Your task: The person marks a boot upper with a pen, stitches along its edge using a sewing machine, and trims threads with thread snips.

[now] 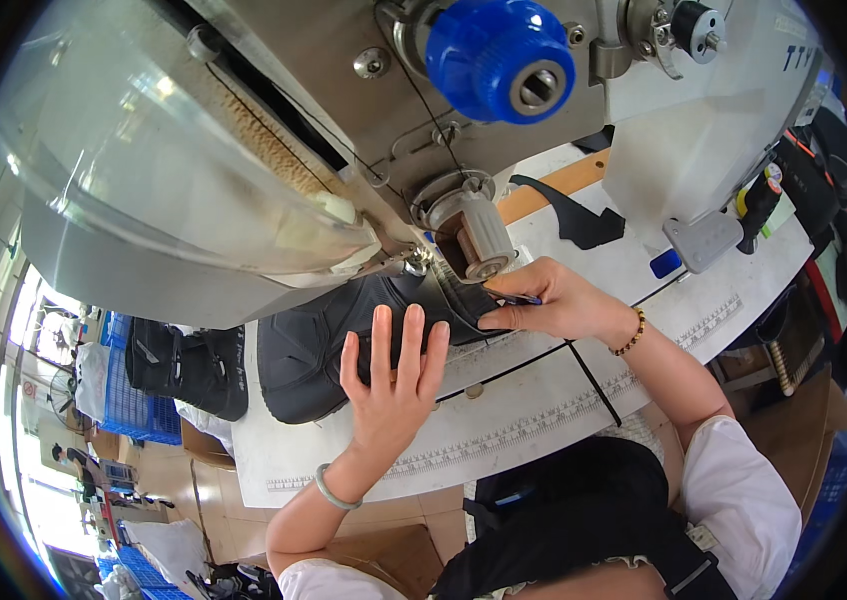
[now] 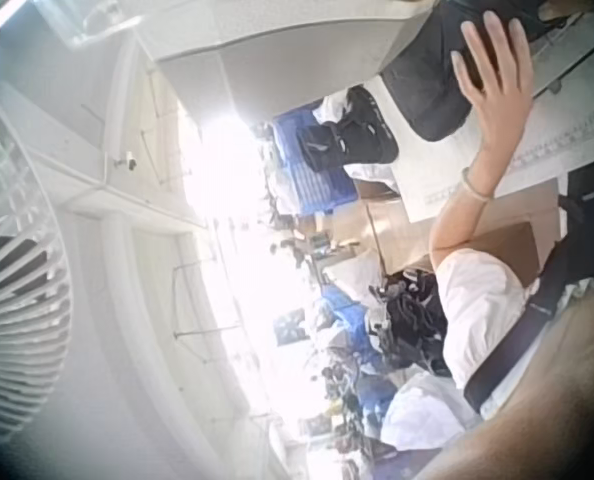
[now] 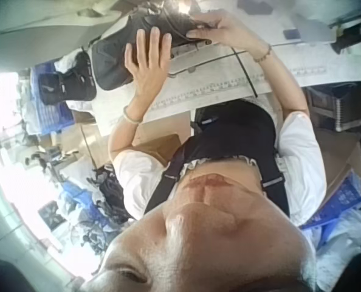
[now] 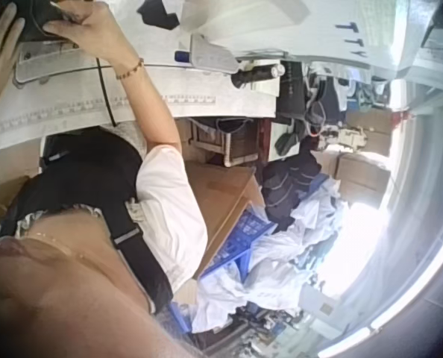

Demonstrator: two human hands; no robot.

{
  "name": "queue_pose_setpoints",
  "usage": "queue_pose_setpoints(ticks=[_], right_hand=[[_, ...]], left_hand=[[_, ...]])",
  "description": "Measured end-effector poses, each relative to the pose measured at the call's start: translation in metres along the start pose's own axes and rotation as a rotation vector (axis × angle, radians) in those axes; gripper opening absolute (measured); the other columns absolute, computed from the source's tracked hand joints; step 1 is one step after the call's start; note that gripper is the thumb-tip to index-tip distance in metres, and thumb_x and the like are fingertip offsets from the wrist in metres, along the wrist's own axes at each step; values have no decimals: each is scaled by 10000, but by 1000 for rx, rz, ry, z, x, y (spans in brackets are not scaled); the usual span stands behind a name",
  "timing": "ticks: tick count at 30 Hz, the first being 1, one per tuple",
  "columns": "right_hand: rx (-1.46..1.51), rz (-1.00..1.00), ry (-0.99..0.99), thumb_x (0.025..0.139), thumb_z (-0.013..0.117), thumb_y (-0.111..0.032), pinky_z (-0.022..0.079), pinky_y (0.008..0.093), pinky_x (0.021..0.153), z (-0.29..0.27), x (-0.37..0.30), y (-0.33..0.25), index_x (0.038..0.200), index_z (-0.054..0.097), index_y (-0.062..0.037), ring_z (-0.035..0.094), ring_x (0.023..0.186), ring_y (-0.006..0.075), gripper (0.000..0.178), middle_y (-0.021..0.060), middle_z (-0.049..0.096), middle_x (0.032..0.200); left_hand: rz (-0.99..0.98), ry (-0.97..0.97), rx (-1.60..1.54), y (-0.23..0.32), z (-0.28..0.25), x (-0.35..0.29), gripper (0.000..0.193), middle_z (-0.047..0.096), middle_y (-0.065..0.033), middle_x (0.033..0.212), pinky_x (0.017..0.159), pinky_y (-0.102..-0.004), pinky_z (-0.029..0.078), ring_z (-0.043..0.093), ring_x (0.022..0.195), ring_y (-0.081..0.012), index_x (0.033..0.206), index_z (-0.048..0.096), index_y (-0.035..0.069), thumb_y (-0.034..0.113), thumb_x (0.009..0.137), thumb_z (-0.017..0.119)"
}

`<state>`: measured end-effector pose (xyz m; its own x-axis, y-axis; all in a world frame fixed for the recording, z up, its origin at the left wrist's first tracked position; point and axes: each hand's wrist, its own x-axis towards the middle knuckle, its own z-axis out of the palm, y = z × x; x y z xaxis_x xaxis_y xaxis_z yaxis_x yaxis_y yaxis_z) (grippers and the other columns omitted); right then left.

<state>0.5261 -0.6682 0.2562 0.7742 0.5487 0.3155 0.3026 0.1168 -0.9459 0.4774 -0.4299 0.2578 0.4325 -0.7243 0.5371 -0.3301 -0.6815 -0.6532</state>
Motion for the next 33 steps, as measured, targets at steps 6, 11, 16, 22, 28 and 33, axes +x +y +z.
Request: queue_pose_setpoints(ticks=[6, 11, 16, 22, 28, 33], right_hand=[[35, 21, -42, 844, 693, -101, 446, 224, 776, 1, 2, 0, 1118, 626, 22, 504, 825, 35, 308, 18, 677, 925], [58, -14, -55, 850, 683, -99, 446, 220, 770, 4, 2, 0, 1133, 623, 10, 508, 824, 35, 309, 1, 676, 928], [31, -20, -21, 849, 685, -98, 439, 211, 734, 4, 0, 5, 1094, 634, 12, 492, 799, 22, 273, -20, 658, 861], [154, 50, 61, 862, 670, -74, 420, 198, 693, 11, -5, 4, 1027, 640, 9, 473, 783, 9, 188, -48, 617, 828], [167, -1, 52, 876, 657, -87, 417, 193, 689, 15, -4, -3, 1027, 624, 23, 476, 783, 11, 189, -35, 614, 860], [26, 52, 197, 884, 661, -143, 412, 201, 655, 27, -10, -7, 1059, 615, 40, 466, 738, 22, 257, -17, 598, 828]], left_hand=[[-27, 157, 123, 7, 17, 3, 337, 477, -144, 1306, 952, -525, 382, 490, 1200, -380, 1208, 491, 61, 132, 885, 559], [15, 127, -46, -7, 11, 0, 511, 501, -80, 1324, 954, -474, 403, 548, 1145, -310, 1330, 457, 130, 223, 861, 636], [-12, 151, -70, -4, 11, 3, 447, 524, -86, 1308, 960, -464, 396, 551, 1141, -311, 1286, 511, 128, 189, 859, 628], [4, 135, -94, -4, 7, 5, 469, 511, -135, 1301, 940, -487, 391, 503, 1189, -359, 1190, 551, 54, 210, 777, 708], [-22, 62, -210, -11, -12, 9, 458, 537, -114, 1285, 957, -462, 383, 509, 1186, -338, 1211, 568, 81, 228, 793, 687], [-294, -130, -371, -39, -51, 10, 569, 537, -100, 1271, 987, -436, 358, 468, 1210, -319, 1268, 543, 120, 273, 753, 729]])
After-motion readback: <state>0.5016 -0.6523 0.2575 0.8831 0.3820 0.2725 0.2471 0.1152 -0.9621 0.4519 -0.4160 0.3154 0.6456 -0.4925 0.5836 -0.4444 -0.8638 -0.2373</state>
